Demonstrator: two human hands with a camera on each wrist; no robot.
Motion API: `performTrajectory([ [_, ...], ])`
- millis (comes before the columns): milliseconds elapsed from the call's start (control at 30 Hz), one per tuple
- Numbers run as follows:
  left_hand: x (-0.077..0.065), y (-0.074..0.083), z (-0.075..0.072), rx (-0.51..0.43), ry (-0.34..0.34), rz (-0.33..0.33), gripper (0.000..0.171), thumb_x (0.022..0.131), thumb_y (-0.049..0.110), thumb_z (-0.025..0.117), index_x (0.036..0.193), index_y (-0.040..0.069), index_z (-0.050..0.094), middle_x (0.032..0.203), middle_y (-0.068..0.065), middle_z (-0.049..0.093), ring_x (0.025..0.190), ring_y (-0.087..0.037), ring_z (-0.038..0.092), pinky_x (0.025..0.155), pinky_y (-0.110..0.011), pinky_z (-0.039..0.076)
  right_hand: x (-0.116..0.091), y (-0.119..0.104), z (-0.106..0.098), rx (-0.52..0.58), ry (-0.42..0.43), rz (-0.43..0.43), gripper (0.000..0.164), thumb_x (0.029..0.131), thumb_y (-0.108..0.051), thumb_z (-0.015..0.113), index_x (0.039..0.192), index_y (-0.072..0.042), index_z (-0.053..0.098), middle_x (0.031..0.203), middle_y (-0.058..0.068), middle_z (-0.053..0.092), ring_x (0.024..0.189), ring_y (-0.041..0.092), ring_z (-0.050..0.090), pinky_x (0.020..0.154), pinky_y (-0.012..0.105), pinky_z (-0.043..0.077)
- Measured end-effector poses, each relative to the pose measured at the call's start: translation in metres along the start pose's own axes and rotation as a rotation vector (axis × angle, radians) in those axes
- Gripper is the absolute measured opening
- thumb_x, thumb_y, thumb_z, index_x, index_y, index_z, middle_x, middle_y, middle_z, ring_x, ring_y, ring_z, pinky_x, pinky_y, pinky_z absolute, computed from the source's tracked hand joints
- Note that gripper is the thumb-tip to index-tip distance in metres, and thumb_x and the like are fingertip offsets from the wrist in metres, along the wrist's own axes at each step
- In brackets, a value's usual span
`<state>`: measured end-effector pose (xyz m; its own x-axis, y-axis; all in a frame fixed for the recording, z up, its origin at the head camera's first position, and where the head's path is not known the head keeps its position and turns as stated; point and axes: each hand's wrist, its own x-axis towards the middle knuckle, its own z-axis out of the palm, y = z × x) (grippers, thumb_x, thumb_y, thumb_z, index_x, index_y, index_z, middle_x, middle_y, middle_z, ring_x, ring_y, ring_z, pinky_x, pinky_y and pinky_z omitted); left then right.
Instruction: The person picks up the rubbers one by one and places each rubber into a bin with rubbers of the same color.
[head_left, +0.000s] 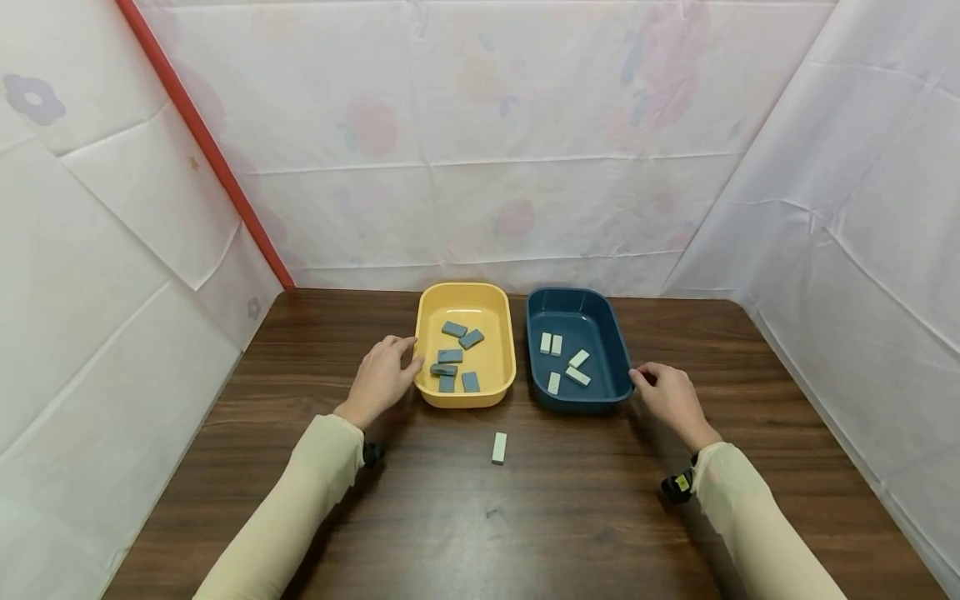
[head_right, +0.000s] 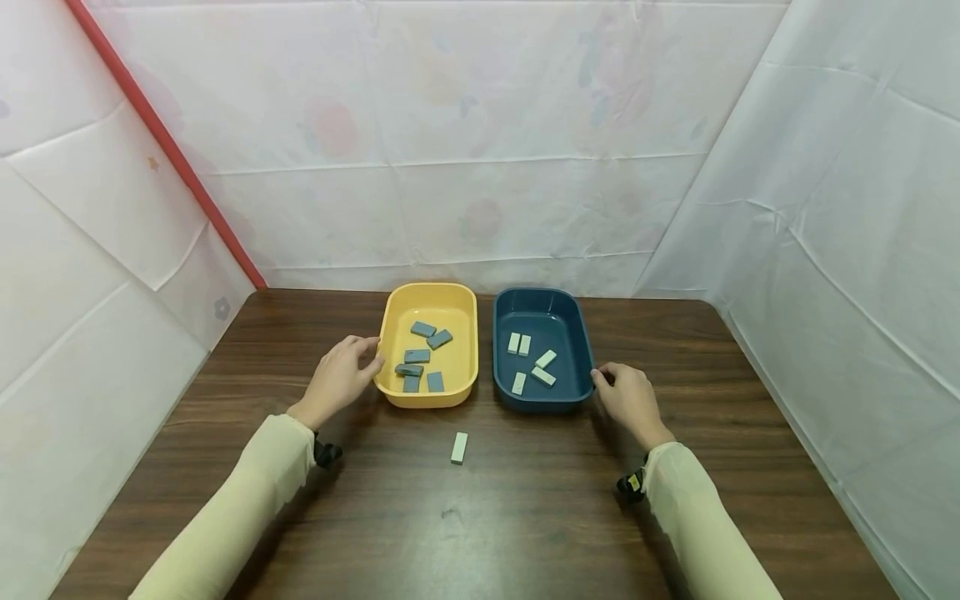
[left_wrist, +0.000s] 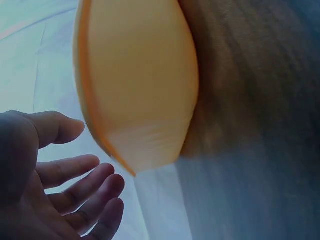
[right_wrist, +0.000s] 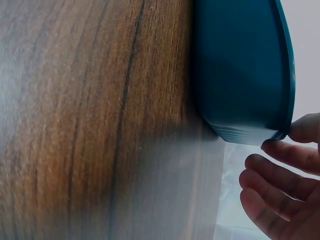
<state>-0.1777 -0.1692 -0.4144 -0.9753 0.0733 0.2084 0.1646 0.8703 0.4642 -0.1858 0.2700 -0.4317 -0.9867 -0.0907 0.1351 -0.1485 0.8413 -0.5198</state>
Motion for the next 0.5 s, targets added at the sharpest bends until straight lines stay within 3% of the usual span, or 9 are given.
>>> performTrajectory([
  [300, -0.003, -0.006, 0.007, -0.05, 0.044, -0.016, 0.034, 0.094, 0.017, 0.063, 0.124, 0.001, 0.065, 0.109, -0.014, 0.067, 0.096, -0.027, 0.065, 0.083, -0.044, 0.052, -0.001, 0.0, -0.002, -0.005, 0.021, -0.008, 0.029, 0.099, -0.021, 0.055, 0.106, 0.003, 0.07, 0.098, 0.02, 0.072, 0.079, 0.025, 0.063, 0.07, 0.042, 0.05],
  [500, -0.004, -0.008, 0.005, -0.08, 0.026, -0.018, 0.035, 0.095, 0.016, 0.061, 0.126, 0.0, 0.064, 0.108, -0.014, 0.066, 0.096, -0.027, 0.066, 0.082, -0.042, 0.054, -0.003, -0.014, -0.01, -0.041, 0.066, -0.052, 0.027, 0.097, -0.021, 0.058, 0.104, 0.001, 0.071, 0.093, 0.018, 0.069, 0.078, 0.025, 0.061, 0.07, 0.043, 0.051],
])
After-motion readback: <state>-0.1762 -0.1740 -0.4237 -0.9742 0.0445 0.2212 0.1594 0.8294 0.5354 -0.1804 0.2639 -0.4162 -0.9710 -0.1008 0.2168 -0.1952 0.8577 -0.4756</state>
